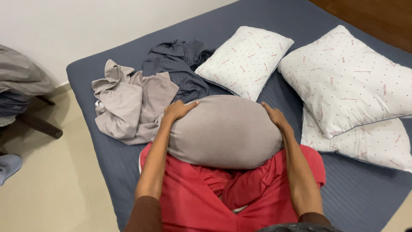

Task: The person sits on a bed and places a pillow into a pillowcase. They smooth the pillow, insert it into the case, and adjust the corners to fit properly.

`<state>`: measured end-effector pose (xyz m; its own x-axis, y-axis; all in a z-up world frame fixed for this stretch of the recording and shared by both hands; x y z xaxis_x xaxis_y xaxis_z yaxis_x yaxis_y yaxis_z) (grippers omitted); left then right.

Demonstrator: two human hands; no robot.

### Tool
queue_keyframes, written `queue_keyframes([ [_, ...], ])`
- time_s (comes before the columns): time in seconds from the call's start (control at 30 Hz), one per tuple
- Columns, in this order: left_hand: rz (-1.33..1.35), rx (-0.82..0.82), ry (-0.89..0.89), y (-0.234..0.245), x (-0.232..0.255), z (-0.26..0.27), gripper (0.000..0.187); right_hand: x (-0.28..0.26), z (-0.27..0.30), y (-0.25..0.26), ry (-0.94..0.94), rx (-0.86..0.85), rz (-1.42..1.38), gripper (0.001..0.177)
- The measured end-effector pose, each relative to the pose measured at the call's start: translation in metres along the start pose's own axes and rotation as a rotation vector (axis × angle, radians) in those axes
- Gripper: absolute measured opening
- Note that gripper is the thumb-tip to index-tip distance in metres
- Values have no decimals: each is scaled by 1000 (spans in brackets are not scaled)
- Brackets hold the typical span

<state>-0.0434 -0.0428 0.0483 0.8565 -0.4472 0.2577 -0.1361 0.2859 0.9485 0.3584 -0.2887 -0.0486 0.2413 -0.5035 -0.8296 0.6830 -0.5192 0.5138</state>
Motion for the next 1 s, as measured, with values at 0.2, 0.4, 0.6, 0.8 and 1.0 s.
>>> queue_keyframes([
  [0.2, 107, 378, -84, 70, 16, 74, 80, -78, 82, 47, 364, 268, 41, 77],
  [0.4, -79, 1093, -381, 181, 57, 63, 76, -201, 88, 121, 938, 736, 132, 60],
  [0.6, 34, 1371, -810, 142, 28, 105, 61, -168, 150, 142, 1296, 658, 448, 51],
  [0.8, -141, 922, -648, 26, -1, 140, 60, -79, 190, 86, 895, 331, 687, 57],
  [1.0, 153, 861, -577, -8, 81, 100, 16, -132, 156, -11, 937, 272, 137, 21],
])
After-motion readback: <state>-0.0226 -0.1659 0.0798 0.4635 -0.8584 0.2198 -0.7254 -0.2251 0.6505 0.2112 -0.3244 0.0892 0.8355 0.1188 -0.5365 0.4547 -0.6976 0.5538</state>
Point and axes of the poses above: each hand's wrist, its own z-axis away from the middle knuckle, its own y-axis out of the back of the hand, x = y × z, the point moved 2 cm from there along -z, towards the middle knuckle, and after that the axes turned 14 degrees about -z, right-handed, at the moved point
